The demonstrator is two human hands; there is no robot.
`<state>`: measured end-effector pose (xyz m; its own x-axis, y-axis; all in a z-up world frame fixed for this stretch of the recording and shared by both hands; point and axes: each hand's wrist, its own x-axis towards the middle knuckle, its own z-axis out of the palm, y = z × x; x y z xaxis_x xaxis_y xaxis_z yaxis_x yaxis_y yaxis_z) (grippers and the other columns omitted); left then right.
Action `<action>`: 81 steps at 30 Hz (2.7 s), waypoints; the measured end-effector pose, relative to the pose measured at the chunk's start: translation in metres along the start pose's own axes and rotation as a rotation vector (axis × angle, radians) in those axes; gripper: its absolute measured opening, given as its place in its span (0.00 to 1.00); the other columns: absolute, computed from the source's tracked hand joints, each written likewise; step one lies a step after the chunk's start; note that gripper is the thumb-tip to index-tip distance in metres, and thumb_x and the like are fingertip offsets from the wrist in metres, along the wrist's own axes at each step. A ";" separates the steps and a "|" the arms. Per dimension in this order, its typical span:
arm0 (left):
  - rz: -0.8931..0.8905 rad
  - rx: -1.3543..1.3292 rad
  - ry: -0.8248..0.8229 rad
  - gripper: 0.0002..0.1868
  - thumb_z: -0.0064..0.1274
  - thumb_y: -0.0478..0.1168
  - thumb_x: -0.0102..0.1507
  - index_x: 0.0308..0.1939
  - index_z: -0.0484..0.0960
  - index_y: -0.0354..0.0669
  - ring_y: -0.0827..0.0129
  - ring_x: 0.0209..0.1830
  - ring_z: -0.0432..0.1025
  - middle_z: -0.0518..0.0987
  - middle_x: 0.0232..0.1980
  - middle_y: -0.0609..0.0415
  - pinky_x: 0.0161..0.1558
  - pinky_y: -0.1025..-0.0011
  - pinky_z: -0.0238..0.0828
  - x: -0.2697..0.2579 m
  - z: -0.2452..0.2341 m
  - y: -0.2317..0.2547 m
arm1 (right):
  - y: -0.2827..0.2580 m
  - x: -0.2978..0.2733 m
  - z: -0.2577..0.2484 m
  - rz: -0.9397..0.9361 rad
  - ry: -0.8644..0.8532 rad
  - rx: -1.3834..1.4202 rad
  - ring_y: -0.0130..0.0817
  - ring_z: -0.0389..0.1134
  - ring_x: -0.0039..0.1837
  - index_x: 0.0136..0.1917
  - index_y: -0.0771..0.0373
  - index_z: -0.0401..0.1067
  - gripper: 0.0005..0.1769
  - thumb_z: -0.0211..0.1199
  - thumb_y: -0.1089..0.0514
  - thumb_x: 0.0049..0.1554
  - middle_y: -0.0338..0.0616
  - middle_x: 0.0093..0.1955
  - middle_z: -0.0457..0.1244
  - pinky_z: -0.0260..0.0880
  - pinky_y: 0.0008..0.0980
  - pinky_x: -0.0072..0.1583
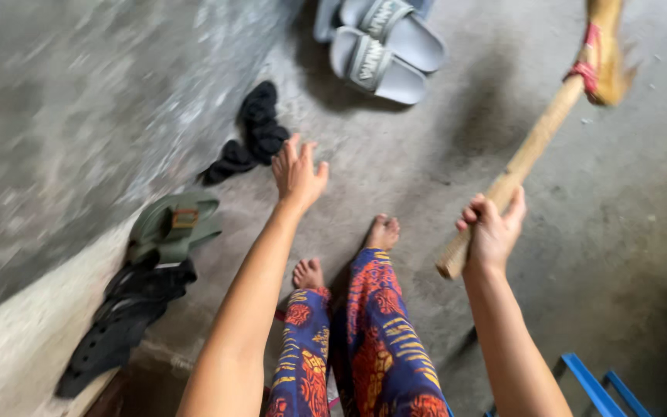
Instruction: The person sweeps debris across a concrete floor using a wooden-handled broom, moving objects like a fan, a chair, and various shoes to reach different areas of the room.
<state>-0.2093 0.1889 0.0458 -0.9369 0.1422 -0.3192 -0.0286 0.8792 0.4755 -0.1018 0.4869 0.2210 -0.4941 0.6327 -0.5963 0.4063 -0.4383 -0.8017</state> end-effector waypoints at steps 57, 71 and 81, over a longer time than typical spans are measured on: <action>-0.481 -1.064 -0.447 0.27 0.43 0.46 0.70 0.70 0.58 0.40 0.68 0.36 0.71 0.78 0.46 0.51 0.33 0.69 0.73 0.227 0.266 0.116 | 0.049 0.107 0.022 0.280 0.069 -0.120 0.24 0.59 0.34 0.86 0.45 0.33 0.52 0.55 0.69 0.58 0.45 0.54 0.59 0.63 0.26 0.31; -0.552 -0.312 0.196 0.48 0.67 0.45 0.55 0.73 0.53 0.51 0.36 0.65 0.63 0.63 0.69 0.33 0.64 0.48 0.54 0.129 0.259 0.067 | 0.055 0.107 0.023 0.259 0.048 -0.102 0.25 0.59 0.35 0.86 0.45 0.30 0.53 0.55 0.69 0.59 0.45 0.52 0.59 0.64 0.26 0.33; -0.378 -1.048 -0.075 0.32 0.50 0.36 0.70 0.73 0.50 0.45 0.44 0.66 0.67 0.66 0.68 0.33 0.67 0.56 0.62 0.067 0.329 0.104 | 0.057 0.106 0.019 0.246 0.035 -0.102 0.24 0.59 0.35 0.86 0.45 0.31 0.53 0.55 0.69 0.58 0.43 0.53 0.59 0.64 0.26 0.32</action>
<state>-0.1607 0.4392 -0.1959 -0.7833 0.0050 -0.6216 -0.6203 0.0587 0.7822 -0.1454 0.5173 0.1115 -0.3449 0.5374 -0.7696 0.5871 -0.5162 -0.6235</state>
